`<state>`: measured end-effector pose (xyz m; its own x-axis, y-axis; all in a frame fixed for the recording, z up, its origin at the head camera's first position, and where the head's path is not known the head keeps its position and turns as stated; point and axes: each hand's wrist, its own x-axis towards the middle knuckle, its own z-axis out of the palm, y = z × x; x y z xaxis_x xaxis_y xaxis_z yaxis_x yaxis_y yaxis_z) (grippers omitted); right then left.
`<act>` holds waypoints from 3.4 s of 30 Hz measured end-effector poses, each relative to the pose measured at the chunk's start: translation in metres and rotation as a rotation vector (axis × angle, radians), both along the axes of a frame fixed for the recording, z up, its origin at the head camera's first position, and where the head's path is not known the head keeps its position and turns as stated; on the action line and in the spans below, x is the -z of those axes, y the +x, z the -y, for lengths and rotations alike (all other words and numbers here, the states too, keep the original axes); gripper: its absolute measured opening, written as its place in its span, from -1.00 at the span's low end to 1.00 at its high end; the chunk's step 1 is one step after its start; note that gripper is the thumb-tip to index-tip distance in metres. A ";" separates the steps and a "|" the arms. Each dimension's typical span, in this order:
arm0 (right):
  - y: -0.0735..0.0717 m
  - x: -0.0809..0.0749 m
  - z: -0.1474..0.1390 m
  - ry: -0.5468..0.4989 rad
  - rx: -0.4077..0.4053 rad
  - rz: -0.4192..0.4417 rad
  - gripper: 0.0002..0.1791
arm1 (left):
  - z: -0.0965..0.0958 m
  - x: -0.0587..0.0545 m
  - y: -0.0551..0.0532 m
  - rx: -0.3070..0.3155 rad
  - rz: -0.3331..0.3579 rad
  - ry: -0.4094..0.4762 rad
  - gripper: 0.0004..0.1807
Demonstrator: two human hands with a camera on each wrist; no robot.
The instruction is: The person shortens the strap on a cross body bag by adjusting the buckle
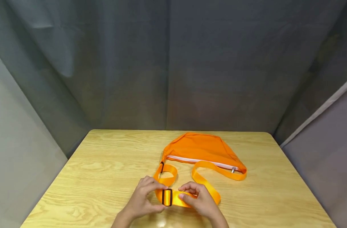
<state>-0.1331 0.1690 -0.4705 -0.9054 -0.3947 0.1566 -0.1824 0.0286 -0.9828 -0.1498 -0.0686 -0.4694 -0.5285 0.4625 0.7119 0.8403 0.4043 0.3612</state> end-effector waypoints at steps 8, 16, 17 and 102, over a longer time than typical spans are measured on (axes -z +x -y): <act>-0.002 0.002 -0.003 0.016 -0.020 -0.075 -0.89 | 0.000 0.000 0.001 0.026 0.115 0.007 -0.45; 0.000 -0.001 0.006 -0.034 -0.058 -0.044 -0.89 | -0.002 0.002 0.002 0.067 0.144 0.020 -0.48; 0.001 -0.002 0.006 -0.033 -0.058 -0.042 -0.88 | -0.003 0.002 0.003 0.070 0.142 0.020 -0.48; -0.008 -0.004 -0.022 0.052 -0.095 -0.037 -0.89 | -0.010 0.003 0.006 0.149 0.203 0.147 -0.42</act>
